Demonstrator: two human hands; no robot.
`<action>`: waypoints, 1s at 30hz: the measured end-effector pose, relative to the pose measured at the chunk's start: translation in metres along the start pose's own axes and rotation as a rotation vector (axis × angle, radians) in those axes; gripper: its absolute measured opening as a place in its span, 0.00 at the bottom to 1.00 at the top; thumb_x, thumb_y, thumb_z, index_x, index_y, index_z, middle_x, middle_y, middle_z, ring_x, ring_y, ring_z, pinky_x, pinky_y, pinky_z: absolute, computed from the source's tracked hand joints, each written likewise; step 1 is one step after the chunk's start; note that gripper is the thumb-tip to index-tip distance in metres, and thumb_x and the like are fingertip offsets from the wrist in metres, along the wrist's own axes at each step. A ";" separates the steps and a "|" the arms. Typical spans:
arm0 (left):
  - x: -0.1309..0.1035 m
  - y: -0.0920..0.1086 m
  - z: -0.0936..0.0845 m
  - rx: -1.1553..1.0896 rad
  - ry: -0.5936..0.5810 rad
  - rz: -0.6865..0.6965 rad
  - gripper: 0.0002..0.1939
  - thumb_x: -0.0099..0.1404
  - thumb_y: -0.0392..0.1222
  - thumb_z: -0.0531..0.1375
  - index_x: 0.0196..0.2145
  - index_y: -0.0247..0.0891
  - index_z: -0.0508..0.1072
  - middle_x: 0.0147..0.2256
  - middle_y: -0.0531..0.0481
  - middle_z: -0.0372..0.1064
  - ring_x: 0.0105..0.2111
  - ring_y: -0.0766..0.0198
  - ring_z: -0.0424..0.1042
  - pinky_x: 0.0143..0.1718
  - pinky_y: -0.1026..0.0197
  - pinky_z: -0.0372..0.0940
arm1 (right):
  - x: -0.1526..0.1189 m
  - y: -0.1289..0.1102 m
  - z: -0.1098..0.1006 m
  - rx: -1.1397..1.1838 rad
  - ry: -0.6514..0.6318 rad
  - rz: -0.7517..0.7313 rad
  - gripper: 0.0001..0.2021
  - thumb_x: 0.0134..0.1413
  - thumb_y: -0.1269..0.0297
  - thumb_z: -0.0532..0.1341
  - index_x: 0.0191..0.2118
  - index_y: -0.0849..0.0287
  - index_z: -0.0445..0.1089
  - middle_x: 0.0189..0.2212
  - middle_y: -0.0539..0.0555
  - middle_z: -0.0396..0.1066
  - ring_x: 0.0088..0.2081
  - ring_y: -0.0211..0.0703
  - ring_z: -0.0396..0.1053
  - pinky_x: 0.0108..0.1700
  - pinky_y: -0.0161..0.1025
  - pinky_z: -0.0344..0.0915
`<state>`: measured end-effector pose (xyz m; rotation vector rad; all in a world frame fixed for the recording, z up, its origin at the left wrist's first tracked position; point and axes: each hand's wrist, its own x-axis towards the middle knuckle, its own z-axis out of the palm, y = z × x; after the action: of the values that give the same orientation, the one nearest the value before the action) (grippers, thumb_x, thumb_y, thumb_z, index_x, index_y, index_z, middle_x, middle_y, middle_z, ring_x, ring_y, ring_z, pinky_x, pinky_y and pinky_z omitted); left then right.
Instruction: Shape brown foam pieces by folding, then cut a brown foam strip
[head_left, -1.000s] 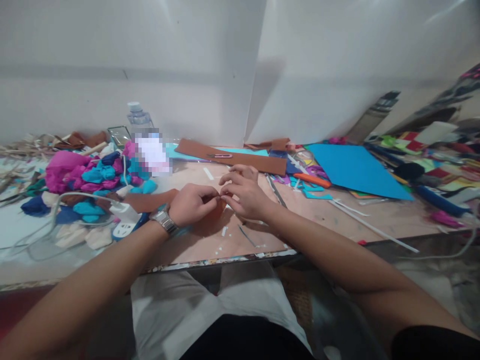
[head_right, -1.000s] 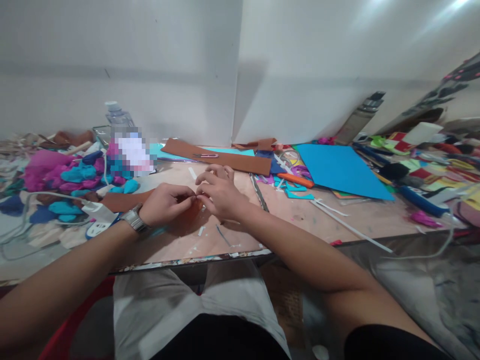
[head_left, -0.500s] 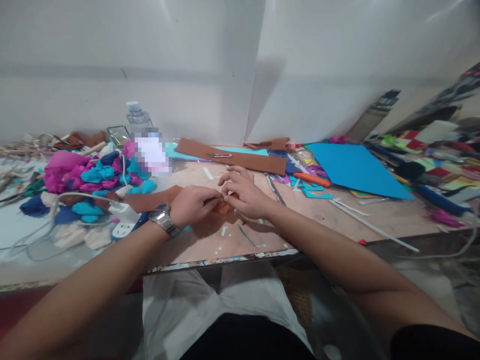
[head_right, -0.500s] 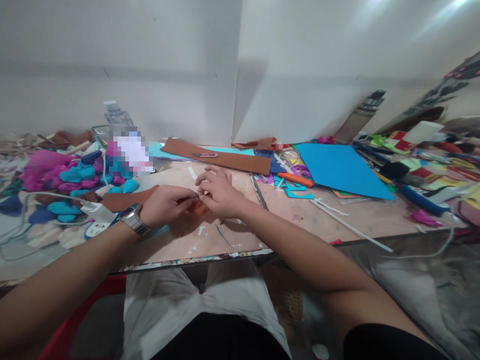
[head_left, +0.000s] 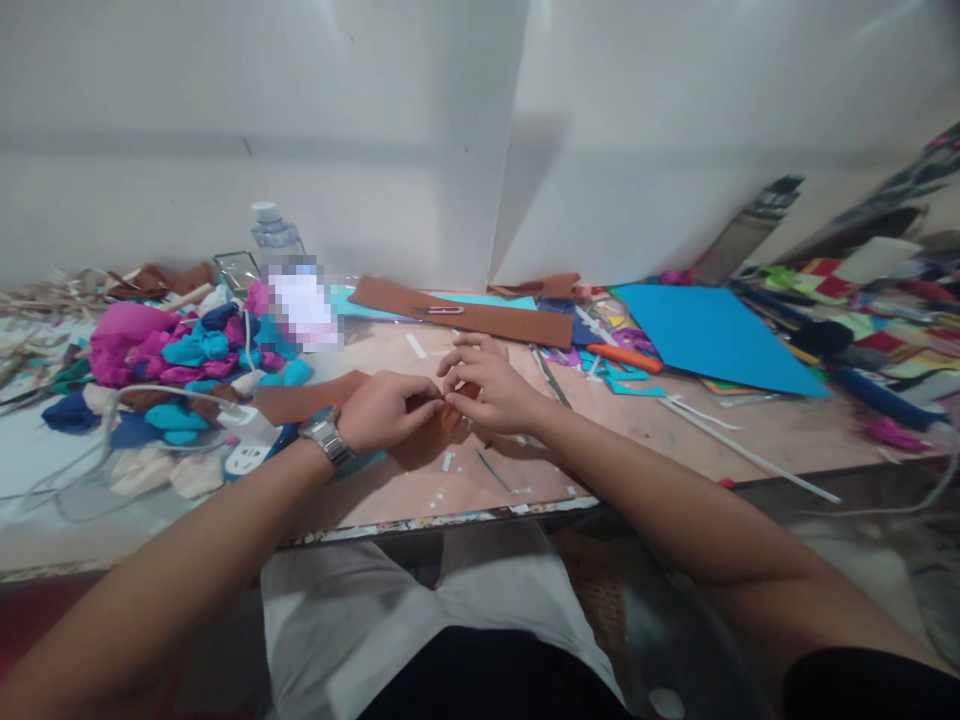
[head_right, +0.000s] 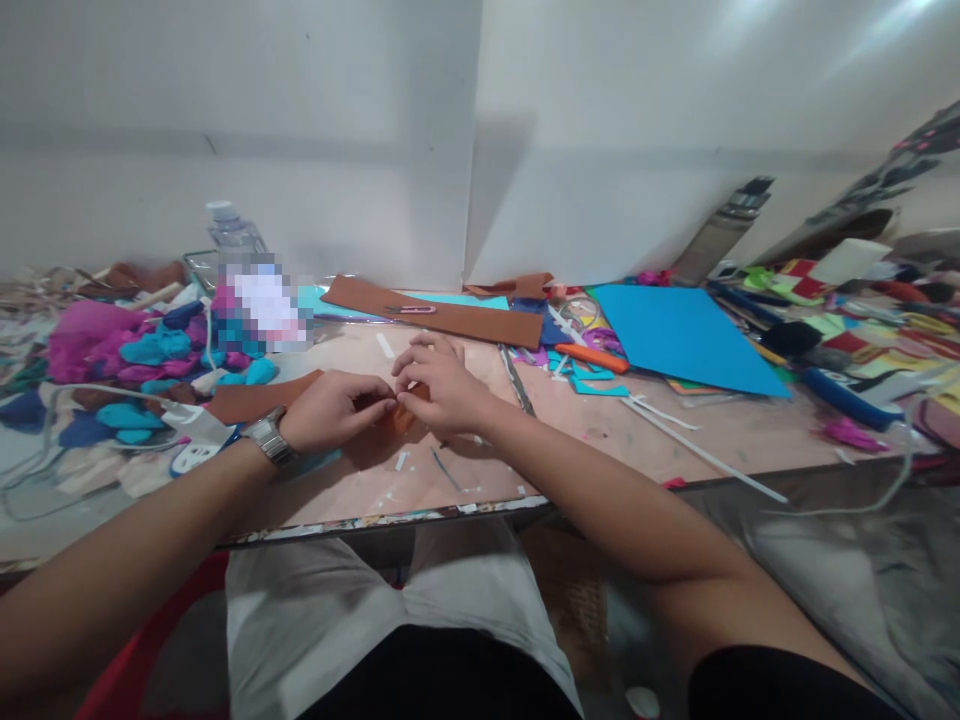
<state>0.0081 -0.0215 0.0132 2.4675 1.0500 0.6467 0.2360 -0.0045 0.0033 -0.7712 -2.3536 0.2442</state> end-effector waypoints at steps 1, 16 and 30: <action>0.000 0.000 0.000 -0.009 -0.013 0.004 0.11 0.70 0.44 0.58 0.38 0.39 0.80 0.33 0.51 0.79 0.30 0.65 0.73 0.34 0.63 0.59 | 0.000 0.001 0.000 0.006 -0.008 -0.004 0.04 0.62 0.65 0.63 0.35 0.55 0.75 0.48 0.55 0.75 0.62 0.57 0.58 0.64 0.62 0.50; 0.000 -0.002 -0.004 0.047 -0.129 0.010 0.13 0.67 0.45 0.59 0.28 0.37 0.76 0.22 0.54 0.69 0.22 0.69 0.62 0.27 0.64 0.51 | 0.001 0.010 0.008 0.047 -0.053 -0.013 0.05 0.61 0.62 0.65 0.36 0.54 0.77 0.43 0.54 0.78 0.58 0.53 0.63 0.65 0.59 0.52; 0.000 -0.002 -0.008 -0.075 -0.188 -0.041 0.17 0.69 0.51 0.58 0.30 0.36 0.78 0.24 0.52 0.72 0.24 0.68 0.64 0.27 0.64 0.54 | 0.003 0.002 0.008 0.084 -0.049 -0.033 0.07 0.63 0.64 0.62 0.33 0.55 0.73 0.41 0.54 0.79 0.54 0.51 0.63 0.62 0.55 0.55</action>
<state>0.0024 -0.0185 0.0190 2.3823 0.9824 0.4237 0.2305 -0.0012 -0.0021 -0.6935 -2.3834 0.3492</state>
